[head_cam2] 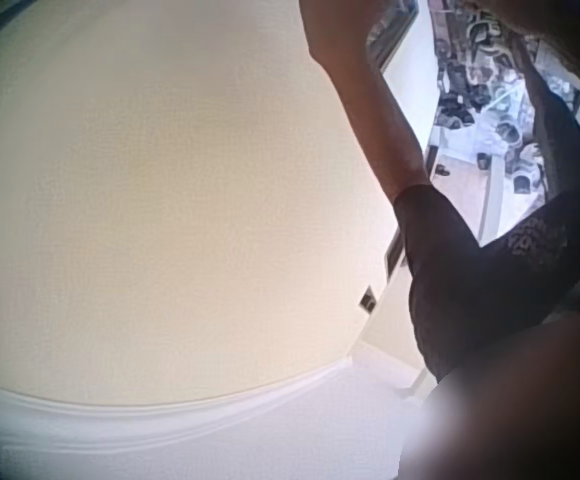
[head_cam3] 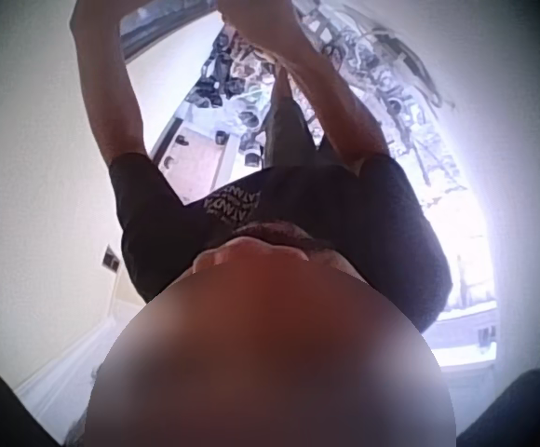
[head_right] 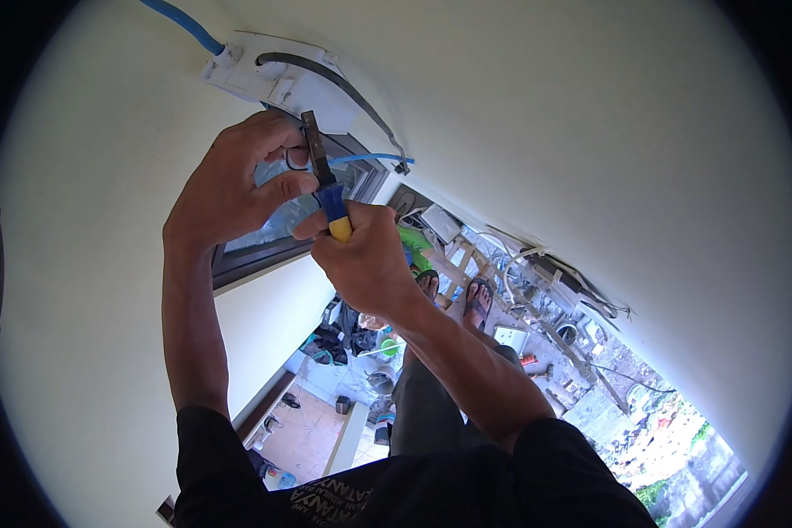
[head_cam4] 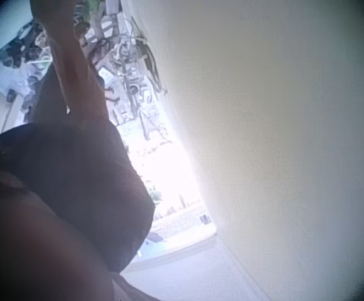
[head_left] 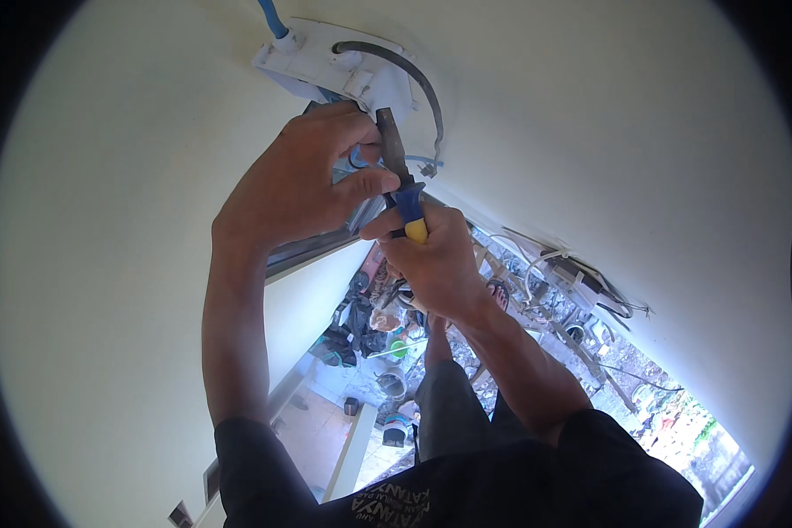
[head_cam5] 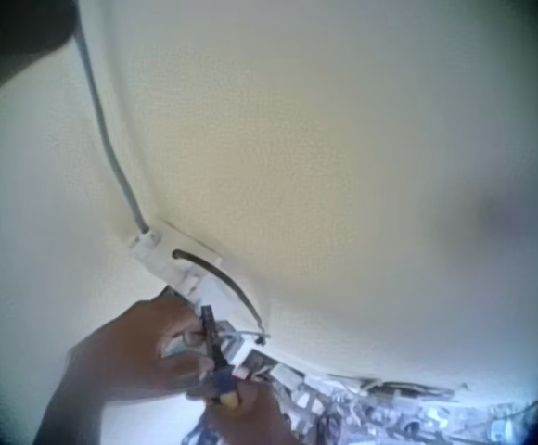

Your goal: Wire an electrical junction box using pliers and a screwdriver.

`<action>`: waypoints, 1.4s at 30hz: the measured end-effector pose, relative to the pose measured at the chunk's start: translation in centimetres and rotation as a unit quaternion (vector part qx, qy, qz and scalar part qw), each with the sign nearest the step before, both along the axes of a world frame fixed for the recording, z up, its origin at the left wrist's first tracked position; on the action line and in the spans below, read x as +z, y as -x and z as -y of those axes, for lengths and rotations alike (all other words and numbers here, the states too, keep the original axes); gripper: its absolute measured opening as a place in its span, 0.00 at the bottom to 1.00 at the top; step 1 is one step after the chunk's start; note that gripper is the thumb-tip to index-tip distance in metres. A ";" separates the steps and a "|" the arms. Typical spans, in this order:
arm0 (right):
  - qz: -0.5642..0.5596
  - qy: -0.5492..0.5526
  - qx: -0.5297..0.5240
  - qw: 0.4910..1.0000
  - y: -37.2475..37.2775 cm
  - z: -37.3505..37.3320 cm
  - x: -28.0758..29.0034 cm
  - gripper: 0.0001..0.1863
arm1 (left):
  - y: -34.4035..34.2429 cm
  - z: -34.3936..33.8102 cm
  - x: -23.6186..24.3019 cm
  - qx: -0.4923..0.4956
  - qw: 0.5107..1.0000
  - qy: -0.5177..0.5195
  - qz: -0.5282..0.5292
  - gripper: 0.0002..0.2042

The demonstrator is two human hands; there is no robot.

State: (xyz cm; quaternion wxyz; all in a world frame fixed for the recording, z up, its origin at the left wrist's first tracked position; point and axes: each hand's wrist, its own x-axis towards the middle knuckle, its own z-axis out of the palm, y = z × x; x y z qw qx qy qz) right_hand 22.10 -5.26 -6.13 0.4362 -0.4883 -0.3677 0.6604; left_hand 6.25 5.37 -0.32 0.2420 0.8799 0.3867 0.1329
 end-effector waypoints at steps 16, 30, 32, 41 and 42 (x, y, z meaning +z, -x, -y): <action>-0.063 -0.063 -0.158 0.983 2.7 0.2 -0.7 0.12 | 1.2 -0.5 -1.8 0.094 0.989 0.037 0.112 0.28; 0.132 -0.164 -0.232 0.950 4.5 -3.0 -5.3 0.17 | 1.9 1.0 -4.3 0.097 0.942 0.085 0.311 0.18; 0.075 -0.172 -0.232 0.954 4.8 -2.9 -5.6 0.16 | 2.0 1.1 -4.6 0.095 0.935 0.098 0.328 0.16; 0.069 -0.209 -0.238 0.946 4.9 -3.7 -4.5 0.06 | 2.3 1.3 -4.3 0.083 0.955 0.051 0.280 0.13; 0.069 -0.210 -0.238 0.946 4.7 -3.6 -4.5 0.06 | 2.3 1.3 -4.2 0.080 0.965 0.031 0.247 0.12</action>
